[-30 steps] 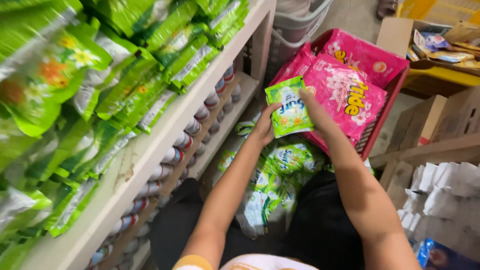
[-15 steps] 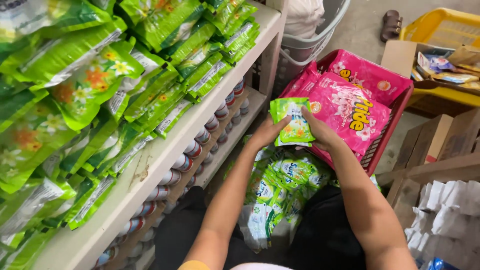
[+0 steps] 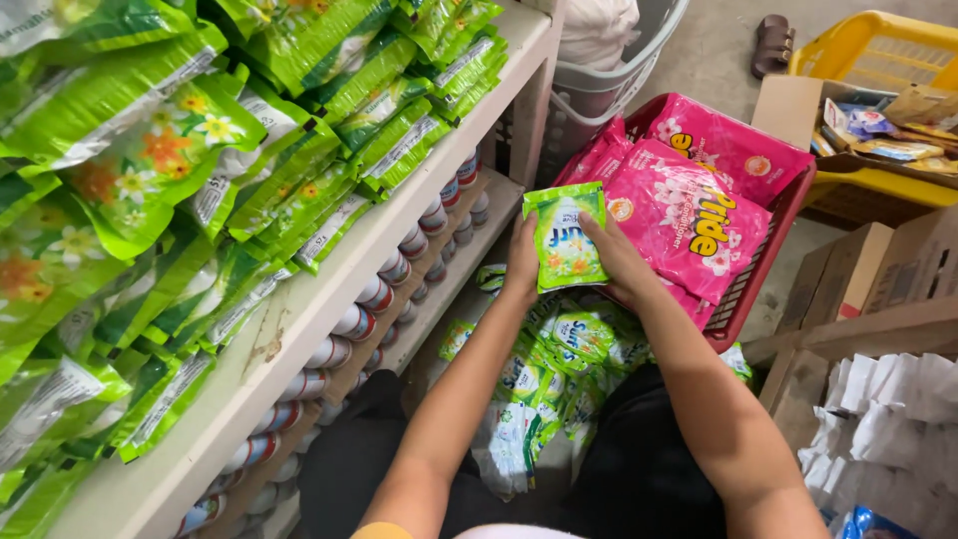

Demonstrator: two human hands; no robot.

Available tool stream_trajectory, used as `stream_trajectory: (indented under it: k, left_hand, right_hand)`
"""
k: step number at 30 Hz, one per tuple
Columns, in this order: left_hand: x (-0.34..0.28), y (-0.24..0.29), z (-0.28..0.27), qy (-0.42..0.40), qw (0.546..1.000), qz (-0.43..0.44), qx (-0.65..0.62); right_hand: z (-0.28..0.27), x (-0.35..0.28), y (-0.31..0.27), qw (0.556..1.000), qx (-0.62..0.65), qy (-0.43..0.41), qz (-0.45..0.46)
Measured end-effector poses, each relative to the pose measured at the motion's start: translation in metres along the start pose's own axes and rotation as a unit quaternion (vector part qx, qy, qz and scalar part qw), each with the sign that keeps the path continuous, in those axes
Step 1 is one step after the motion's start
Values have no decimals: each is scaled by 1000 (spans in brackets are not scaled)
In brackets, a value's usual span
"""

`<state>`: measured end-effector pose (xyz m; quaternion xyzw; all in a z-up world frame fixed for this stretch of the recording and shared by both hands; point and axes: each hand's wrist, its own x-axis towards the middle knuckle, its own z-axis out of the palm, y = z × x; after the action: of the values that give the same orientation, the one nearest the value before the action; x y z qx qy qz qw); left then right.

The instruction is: Stocking and organizing detergent packets on a grocery store shelf.

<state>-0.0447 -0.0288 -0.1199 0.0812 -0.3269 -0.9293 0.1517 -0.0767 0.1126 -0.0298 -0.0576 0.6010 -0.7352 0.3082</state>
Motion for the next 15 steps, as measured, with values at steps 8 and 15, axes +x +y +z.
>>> stream_trajectory:
  k: [8, 15]
  left_hand:
    - [-6, -20, -3, 104, 977, -14, 188]
    - [2, -50, -25, 33, 987, -35, 152]
  right_hand:
    - [-44, 40, 38, 999, 16, -20, 44]
    - [-46, 44, 42, 996, -41, -30, 74]
